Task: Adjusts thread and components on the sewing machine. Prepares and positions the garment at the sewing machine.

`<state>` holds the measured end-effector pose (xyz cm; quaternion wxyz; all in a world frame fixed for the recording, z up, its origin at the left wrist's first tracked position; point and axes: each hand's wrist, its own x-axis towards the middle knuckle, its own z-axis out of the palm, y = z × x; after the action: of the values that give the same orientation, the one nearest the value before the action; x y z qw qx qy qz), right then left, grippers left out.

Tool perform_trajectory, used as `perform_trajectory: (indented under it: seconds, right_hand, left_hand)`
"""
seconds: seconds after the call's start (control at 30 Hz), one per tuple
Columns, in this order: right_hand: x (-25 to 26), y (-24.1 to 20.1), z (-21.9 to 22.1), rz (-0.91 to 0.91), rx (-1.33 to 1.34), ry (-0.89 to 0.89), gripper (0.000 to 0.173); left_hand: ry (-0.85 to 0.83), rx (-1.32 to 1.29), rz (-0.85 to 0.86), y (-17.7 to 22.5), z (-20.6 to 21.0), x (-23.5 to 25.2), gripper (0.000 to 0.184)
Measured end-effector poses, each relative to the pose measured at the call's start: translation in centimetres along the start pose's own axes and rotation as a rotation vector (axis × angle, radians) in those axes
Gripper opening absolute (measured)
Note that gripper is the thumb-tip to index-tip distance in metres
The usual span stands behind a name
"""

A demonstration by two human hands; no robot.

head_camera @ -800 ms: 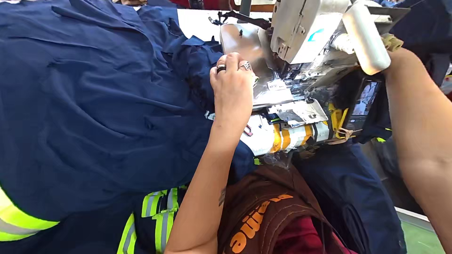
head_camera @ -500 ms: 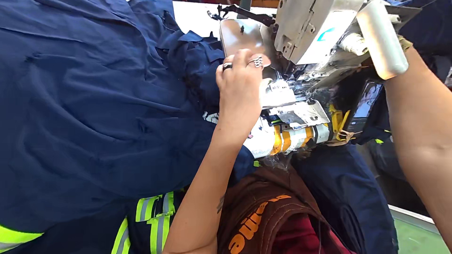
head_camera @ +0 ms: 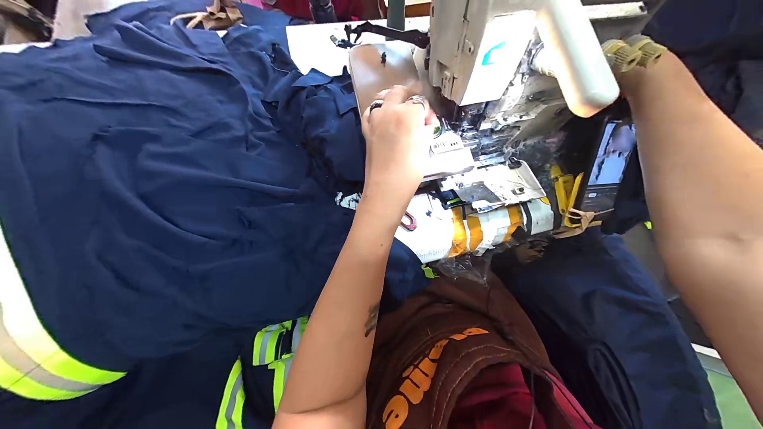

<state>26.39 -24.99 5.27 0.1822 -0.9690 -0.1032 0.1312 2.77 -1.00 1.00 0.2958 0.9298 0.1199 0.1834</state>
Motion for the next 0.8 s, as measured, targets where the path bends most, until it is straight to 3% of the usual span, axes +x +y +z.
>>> perform_trajectory:
  seconds: [0.17, 0.4, 0.53, 0.6, 0.67, 0.8]
  right_hand:
    - [-0.9, -0.4, -0.2, 0.004, 0.025, -0.064, 0.034]
    - [-1.8, -1.4, -0.6, 0.066, 0.089, -0.12, 0.034]
    - [2.1, 1.2, 0.3, 0.035, 0.158, -0.162, 0.037]
    - [2.2, 1.1, 0.3, 0.024, 0.147, -0.169, 0.038]
    - [-0.8, -0.5, -0.5, -0.001, 0.095, -0.142, 0.037]
    - [-0.1, 0.2, -1.4, -0.076, -0.101, 0.027, 0.038]
  left_hand:
    - [0.11, 0.007, 0.013, -1.1, -1.3, -2.0, 0.011]
    - [0.193, 0.009, -0.136, -2.2, -2.6, -3.1, 0.01]
    - [0.274, 0.189, -0.16, -1.5, -2.1, -3.2, 0.017]
    - [0.237, 0.165, -0.124, -0.7, -1.9, -3.0, 0.029]
    - [0.142, 0.072, -0.088, 0.2, -1.4, -2.3, 0.035]
    - [-0.024, 0.111, -0.084, 1.1, -0.2, -0.3, 0.019]
